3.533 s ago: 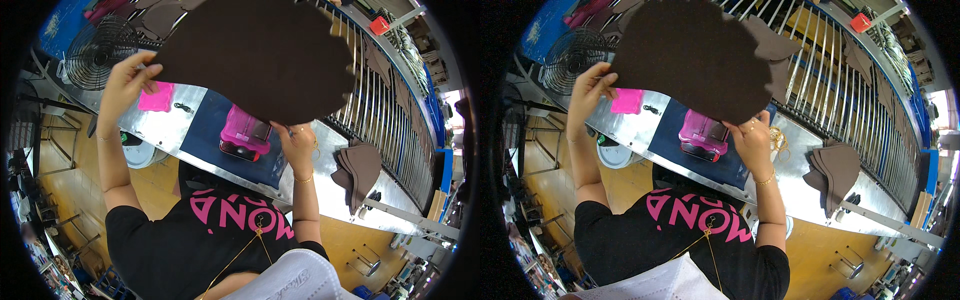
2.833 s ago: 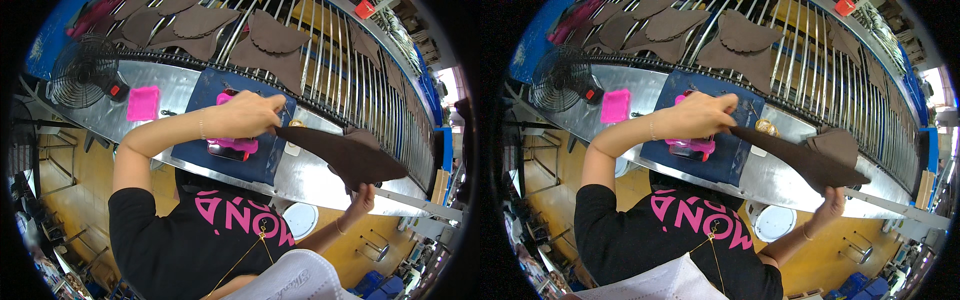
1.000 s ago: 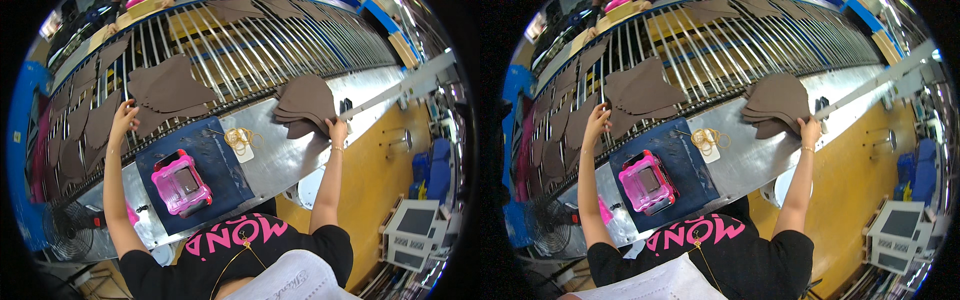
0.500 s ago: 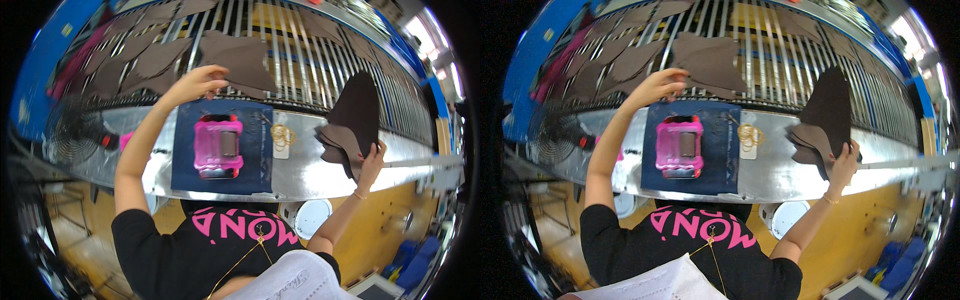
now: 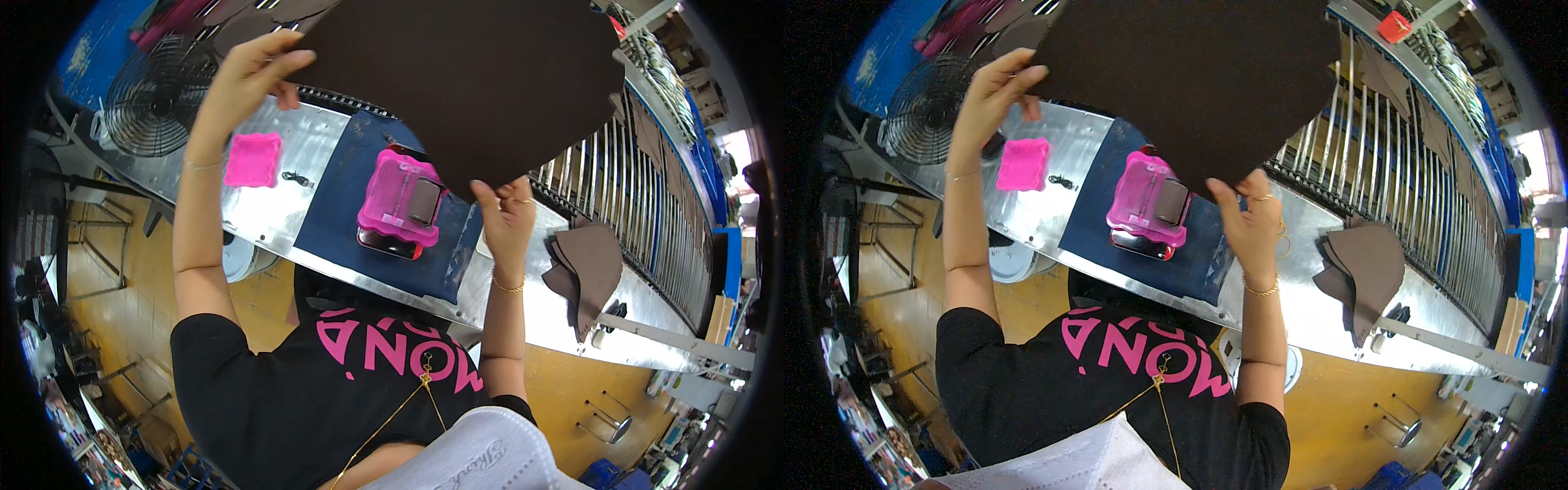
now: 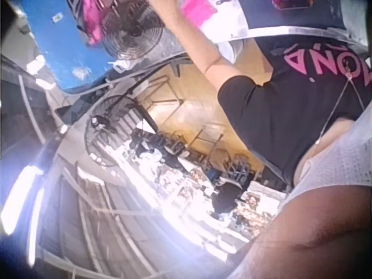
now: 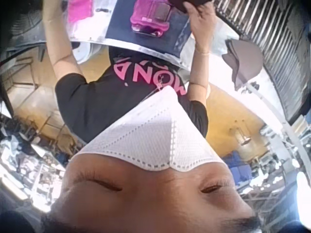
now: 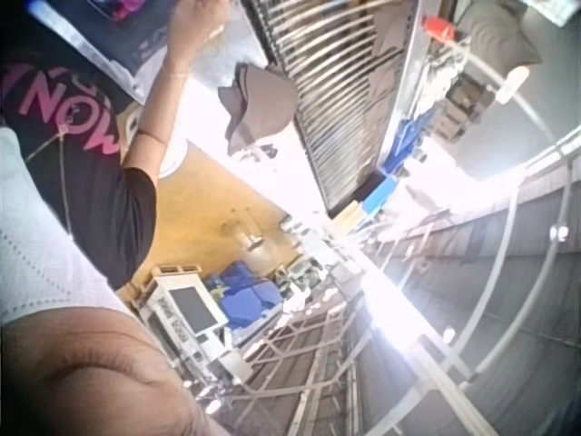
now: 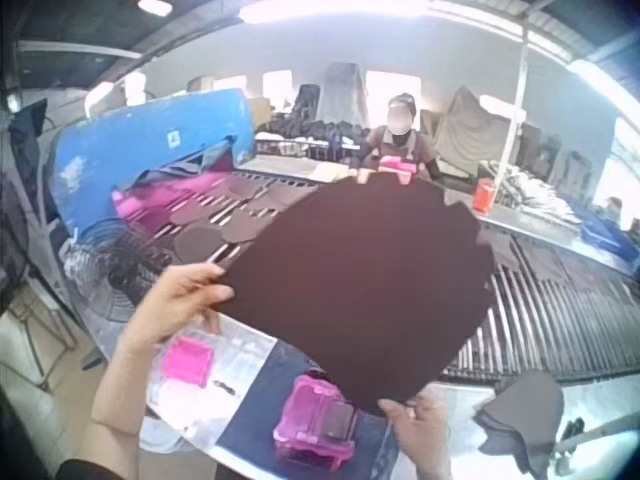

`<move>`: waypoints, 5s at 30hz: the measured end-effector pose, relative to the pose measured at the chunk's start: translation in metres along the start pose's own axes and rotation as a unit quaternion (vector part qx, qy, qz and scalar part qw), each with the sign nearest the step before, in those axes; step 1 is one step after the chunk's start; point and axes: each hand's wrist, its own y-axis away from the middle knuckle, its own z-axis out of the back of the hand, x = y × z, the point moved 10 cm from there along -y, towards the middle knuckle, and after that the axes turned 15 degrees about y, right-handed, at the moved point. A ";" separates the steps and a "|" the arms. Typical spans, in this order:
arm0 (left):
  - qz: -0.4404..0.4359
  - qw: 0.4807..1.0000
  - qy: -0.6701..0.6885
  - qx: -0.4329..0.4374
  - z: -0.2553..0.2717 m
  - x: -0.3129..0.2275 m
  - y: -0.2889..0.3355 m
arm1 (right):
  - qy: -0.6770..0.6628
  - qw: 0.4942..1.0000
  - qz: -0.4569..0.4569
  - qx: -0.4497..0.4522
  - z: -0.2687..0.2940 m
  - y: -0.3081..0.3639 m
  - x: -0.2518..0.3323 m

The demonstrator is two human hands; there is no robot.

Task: The person repeatedly picks up brown fabric pieces from a conveyor belt and stacks them on a metal table. The person handles the pieces one at a time, aligning them into a neat pile.

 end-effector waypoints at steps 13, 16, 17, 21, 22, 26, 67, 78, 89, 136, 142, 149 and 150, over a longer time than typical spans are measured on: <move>0.131 0.981 -0.121 0.070 0.001 0.040 0.063 | 0.248 0.963 0.094 0.037 0.000 0.036 -0.032; 0.147 0.973 -0.116 0.132 -0.051 0.057 0.056 | 0.276 0.955 0.103 0.034 0.022 0.058 -0.034; 0.143 0.972 -0.099 0.161 -0.069 0.058 0.053 | 0.275 0.954 0.112 0.026 0.028 0.063 -0.030; 0.075 0.953 -0.123 0.266 -0.126 0.055 0.043 | 0.200 0.979 -0.028 -0.021 0.071 0.112 -0.093; 0.014 0.949 -0.136 0.283 -0.139 0.048 0.041 | 0.181 0.981 -0.050 -0.040 0.083 0.119 -0.094; -0.128 0.915 -0.164 0.345 -0.198 0.033 0.041 | 0.126 0.960 -0.168 -0.184 0.165 0.157 -0.090; 0.173 0.818 0.430 -0.341 0.005 0.408 -0.266 | 0.610 0.766 -0.192 -0.059 0.213 0.045 -0.041; 0.257 0.879 0.370 -0.159 0.033 0.382 -0.218 | 0.614 0.738 -0.241 -0.143 0.284 0.103 -0.119; 0.298 0.919 0.252 -0.055 0.026 0.243 -0.043 | 0.612 0.507 -0.590 -0.140 0.340 0.223 -0.221; 0.036 0.996 0.067 -0.042 -0.024 0.022 0.011 | 0.161 0.986 0.027 0.040 0.051 -0.011 0.022; -0.077 0.975 -0.147 -0.144 0.046 -0.039 0.049 | 0.142 0.980 0.102 0.096 -0.032 -0.015 0.037; -0.027 0.962 -0.260 -0.075 0.036 -0.023 0.065 | 0.160 0.972 0.117 0.123 -0.041 -0.003 0.025; -0.031 0.964 -0.260 -0.048 0.026 -0.019 0.064 | 0.167 0.973 0.098 0.128 -0.034 0.003 0.015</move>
